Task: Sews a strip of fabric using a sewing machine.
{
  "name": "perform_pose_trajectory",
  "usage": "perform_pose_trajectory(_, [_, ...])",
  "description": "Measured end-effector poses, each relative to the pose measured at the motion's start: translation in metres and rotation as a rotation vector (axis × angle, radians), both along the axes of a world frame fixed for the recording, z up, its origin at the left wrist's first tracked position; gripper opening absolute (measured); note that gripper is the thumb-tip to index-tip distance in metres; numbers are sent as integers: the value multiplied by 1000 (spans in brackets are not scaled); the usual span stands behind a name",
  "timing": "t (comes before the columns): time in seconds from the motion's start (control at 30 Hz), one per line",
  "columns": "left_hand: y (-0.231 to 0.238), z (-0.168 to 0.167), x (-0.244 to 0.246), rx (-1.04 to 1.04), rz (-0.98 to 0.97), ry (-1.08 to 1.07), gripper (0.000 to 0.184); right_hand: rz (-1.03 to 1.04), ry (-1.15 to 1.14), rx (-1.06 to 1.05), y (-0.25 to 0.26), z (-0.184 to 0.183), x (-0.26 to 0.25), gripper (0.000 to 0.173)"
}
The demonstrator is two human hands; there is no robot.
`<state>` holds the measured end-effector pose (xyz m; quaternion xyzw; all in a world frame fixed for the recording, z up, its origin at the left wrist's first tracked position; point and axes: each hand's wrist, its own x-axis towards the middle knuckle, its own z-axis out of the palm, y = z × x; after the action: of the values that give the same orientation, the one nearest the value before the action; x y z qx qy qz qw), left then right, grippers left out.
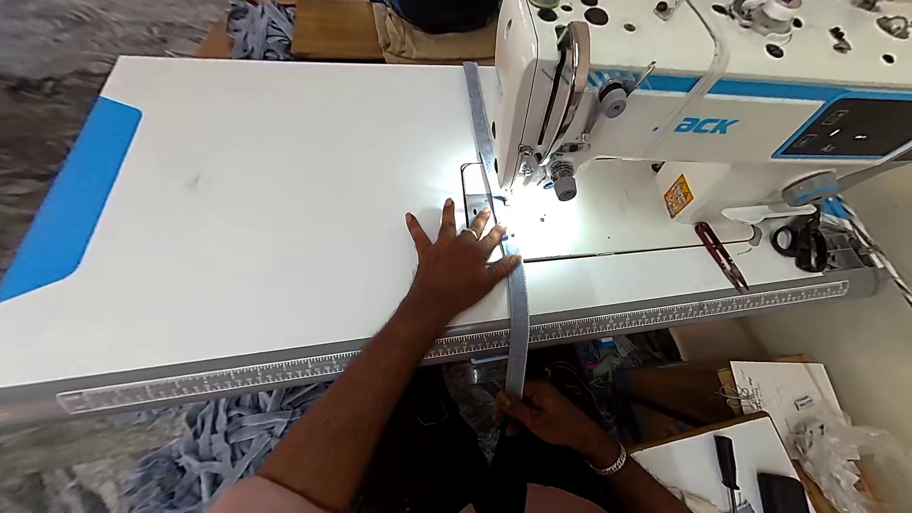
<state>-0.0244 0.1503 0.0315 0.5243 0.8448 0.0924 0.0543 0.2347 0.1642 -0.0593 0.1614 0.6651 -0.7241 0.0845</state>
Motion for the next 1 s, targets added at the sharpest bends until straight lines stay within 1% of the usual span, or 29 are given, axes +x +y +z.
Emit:
perform_pose_trajectory(0.03, [5, 0, -5, -3, 16, -9, 72, 35, -8, 49, 2, 0, 1, 36])
perform_pose_trajectory(0.1, [13, 3, -15, -18, 37, -19, 69, 188, -60, 267, 15, 12, 4, 40])
perform_pose_trajectory(0.13, [16, 5, -19, -26, 43, -25, 67, 269, -105, 391, 28, 28, 7, 40])
perform_pose_trajectory(0.17, [19, 7, -23, -18, 47, -24, 66, 298, -145, 498, 43, 50, 10, 38])
perform_pose_trajectory(0.2, [20, 7, -26, -17, 46, -21, 65, 266, -187, 587, 61, 76, 15, 36])
perform_pose_trajectory(0.23, [21, 8, -28, -20, 43, -24, 65, 181, -202, 682, 81, 105, 21, 32])
perform_pose_trajectory(0.27, [21, 8, -28, -20, 38, -27, 64, 42, -200, 796, 104, 132, 28, 29])
perform_pose_trajectory(0.3, [22, 9, -28, -18, 35, -34, 63, -149, -200, 956, 126, 154, 34, 28])
perform_pose_trajectory(0.33, [22, 9, -28, -14, 37, -42, 62, -340, -225, 1148, 148, 167, 36, 32])
perform_pose_trajectory(0.37, [23, 10, -29, -17, 41, -45, 62, -437, -315, 1324, 173, 172, 35, 44])
perform_pose_trajectory(0.4, [24, 10, -29, -24, 47, -47, 62, -434, -430, 1423, 198, 167, 32, 56])
perform_pose_trajectory(0.43, [24, 10, -30, -34, 55, -46, 63, -373, -516, 1452, 217, 157, 28, 62])
perform_pose_trajectory(0.47, [24, 10, -29, -40, 62, -42, 63, -301, -597, 1468, 228, 149, 24, 63])
perform_pose_trajectory(0.5, [25, 11, -27, -38, 66, -37, 64, -252, -663, 1464, 232, 152, 21, 61])
perform_pose_trajectory(0.53, [24, 11, -22, -25, 66, -27, 66, -261, -647, 1447, 230, 162, 23, 56])
perform_pose_trajectory(0.6, [15, 9, -7, 43, 33, 1, 68, -395, -447, 1408, 210, 185, 34, 54])
perform_pose_trajectory(0.63, [7, 9, 4, 75, -8, -1, 69, -427, -329, 1358, 191, 188, 40, 50])
perform_pose_trajectory(0.67, [-1, 8, 16, 88, -56, 0, 68, -395, -223, 1261, 170, 183, 42, 43])
perform_pose_trajectory(0.7, [-10, 5, 26, 79, -106, 3, 66, -307, -126, 1114, 149, 167, 42, 32])
perform_pose_trajectory(0.73, [-18, 2, 34, 58, -141, 2, 66, -150, -87, 933, 128, 145, 40, 26])
perform_pose_trajectory(0.77, [-24, -2, 38, 48, -161, 5, 67, 17, -94, 771, 109, 119, 32, 26])
perform_pose_trajectory(0.8, [-29, -5, 39, 52, -170, 7, 68, 134, -120, 642, 92, 92, 21, 33])
perform_pose_trajectory(0.83, [-33, -7, 39, 58, -175, 6, 69, 168, -126, 538, 76, 66, 9, 41])
perform_pose_trajectory(0.87, [-35, -9, 38, 63, -179, 5, 69, 138, -101, 437, 61, 45, -2, 43])
perform_pose_trajectory(0.93, [-37, -8, 36, 59, -178, 10, 68, 63, -1, 266, 38, 15, -20, 38])
perform_pose_trajectory(1.0, [-37, -9, 36, 67, -166, 13, 64, 52, 102, 172, 24, 4, -30, 32])
